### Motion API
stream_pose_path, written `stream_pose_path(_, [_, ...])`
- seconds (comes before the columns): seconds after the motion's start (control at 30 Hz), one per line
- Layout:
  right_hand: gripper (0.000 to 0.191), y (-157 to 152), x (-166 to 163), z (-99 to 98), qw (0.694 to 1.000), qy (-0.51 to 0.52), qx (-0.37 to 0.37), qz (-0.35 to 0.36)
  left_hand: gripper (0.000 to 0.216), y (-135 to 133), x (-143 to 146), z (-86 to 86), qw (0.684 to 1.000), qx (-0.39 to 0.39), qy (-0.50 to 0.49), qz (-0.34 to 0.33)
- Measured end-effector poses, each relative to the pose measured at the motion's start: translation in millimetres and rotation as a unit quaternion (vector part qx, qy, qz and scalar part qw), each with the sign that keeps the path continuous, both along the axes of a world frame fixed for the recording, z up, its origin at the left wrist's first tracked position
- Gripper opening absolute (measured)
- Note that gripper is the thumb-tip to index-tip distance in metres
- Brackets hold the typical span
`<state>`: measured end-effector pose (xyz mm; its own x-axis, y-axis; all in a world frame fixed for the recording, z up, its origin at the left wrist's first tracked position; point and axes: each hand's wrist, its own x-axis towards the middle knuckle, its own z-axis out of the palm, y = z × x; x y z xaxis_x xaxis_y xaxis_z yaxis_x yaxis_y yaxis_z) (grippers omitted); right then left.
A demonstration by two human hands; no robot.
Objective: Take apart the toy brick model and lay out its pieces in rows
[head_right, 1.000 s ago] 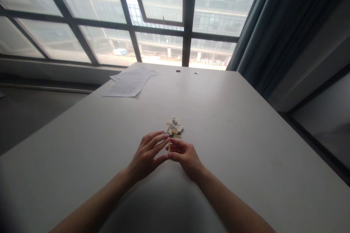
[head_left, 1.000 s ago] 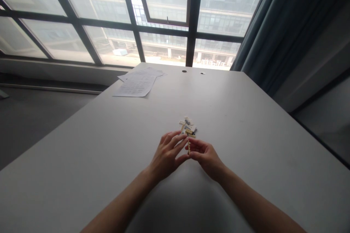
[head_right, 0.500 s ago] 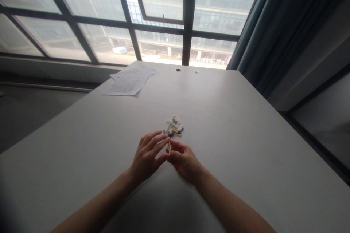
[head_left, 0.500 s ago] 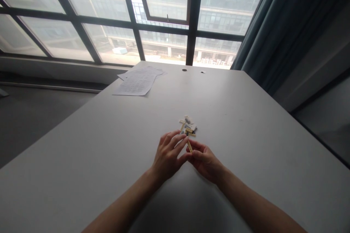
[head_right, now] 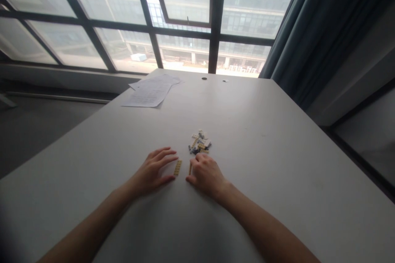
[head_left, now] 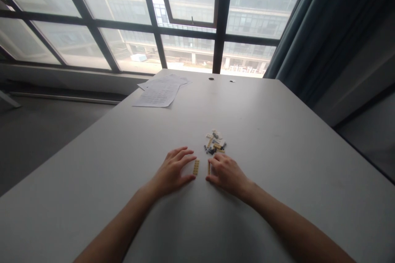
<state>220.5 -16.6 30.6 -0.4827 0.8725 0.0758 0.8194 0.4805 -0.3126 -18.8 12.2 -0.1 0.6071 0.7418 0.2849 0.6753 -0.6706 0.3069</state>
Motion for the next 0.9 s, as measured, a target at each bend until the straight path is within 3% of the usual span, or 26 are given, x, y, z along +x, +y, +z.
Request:
stream_pose_path(0.2, [0.033, 5, -18, 0.7, 0.998, -0.059, 0.012, 0.005, 0.042, -1, 3, -6.8, 1.000, -0.007, 0.001, -0.005])
stream_pose_path(0.43, [0.045, 4, -6, -6.0, 1.000, 0.006, -0.008, 0.002, 0.044, -1, 3, -9.2, 1.000, 0.002, -0.004, 0.001])
stream_pose_path(0.9, [0.032, 5, -16, -10.7, 0.999, 0.040, -0.011, -0.005, 0.041, -2, 5, -7.6, 1.000, -0.001, 0.011, 0.011])
